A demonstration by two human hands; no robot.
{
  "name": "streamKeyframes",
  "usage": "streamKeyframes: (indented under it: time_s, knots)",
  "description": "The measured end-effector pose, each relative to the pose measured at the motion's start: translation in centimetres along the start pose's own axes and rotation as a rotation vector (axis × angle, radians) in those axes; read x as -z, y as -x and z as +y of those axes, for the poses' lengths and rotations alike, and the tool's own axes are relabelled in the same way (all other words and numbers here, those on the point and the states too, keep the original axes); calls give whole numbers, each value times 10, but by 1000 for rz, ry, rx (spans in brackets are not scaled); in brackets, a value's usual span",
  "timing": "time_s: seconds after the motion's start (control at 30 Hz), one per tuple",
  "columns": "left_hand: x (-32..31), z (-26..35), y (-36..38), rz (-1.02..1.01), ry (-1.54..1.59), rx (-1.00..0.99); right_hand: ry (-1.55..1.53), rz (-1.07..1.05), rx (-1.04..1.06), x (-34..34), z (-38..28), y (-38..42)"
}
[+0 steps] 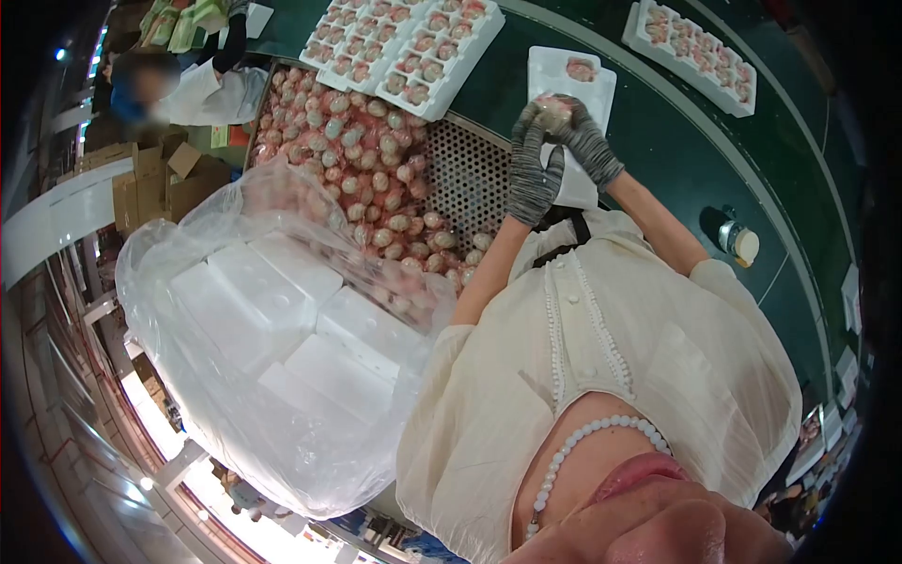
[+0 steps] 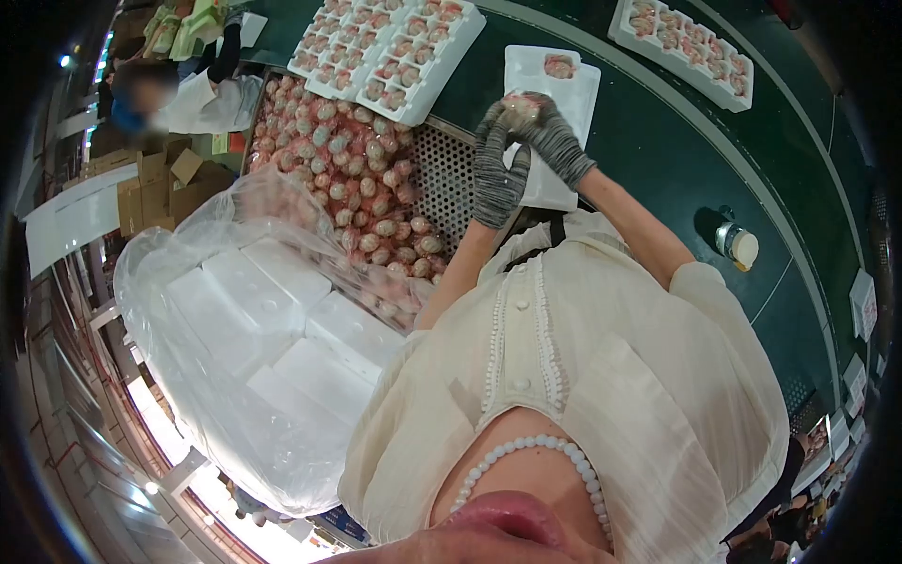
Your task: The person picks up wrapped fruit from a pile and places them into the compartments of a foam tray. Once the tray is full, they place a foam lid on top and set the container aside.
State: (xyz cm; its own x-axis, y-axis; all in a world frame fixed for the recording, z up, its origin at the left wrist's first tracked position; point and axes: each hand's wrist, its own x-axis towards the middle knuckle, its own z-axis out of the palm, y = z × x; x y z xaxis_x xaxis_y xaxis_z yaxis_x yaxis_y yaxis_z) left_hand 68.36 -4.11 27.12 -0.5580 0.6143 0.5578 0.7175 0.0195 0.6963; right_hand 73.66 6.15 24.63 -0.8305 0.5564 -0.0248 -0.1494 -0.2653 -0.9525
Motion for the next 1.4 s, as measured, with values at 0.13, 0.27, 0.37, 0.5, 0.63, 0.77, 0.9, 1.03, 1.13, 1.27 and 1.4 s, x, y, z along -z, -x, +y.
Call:
streamKeyframes:
  time_s: [0.13,0.27,0.37,0.5,0.63,0.77,0.9,1.03,1.13,1.27,1.4]
  knots:
    - [-14,-18,-12,14,300,369,-361,57,-264,44,-6,-11]
    - [-23,-36,-32,-141,829,824,-613,-203,-454,62,-15,-27]
    - [-24,-44,-44,-252,1044,1005,-522,-177,-424,59,-34,-32]
    - [-18,-45,-55,-293,961,963,-432,-187,-432,72,-28,-37]
    - [-16,-45,-69,-300,1229,1076,-312,-139,-277,67,-46,-43]
    - [-20,-70,-64,-500,928,575,148,-212,-216,57,-70,-47]
    - [-2,-46,-78,-474,1187,964,146,-286,-216,60,-74,-53]
    - [-3,-40,-88,-510,1415,1147,126,-319,-247,57,-82,-51]
    - [-9,-52,-83,-628,1166,836,138,-337,-221,56,-86,-48]
    - [-10,-54,-86,-632,1087,781,32,-346,-324,56,-88,-51]
    - [-10,-60,-92,-543,1455,1104,-8,-337,-339,58,-84,-55]
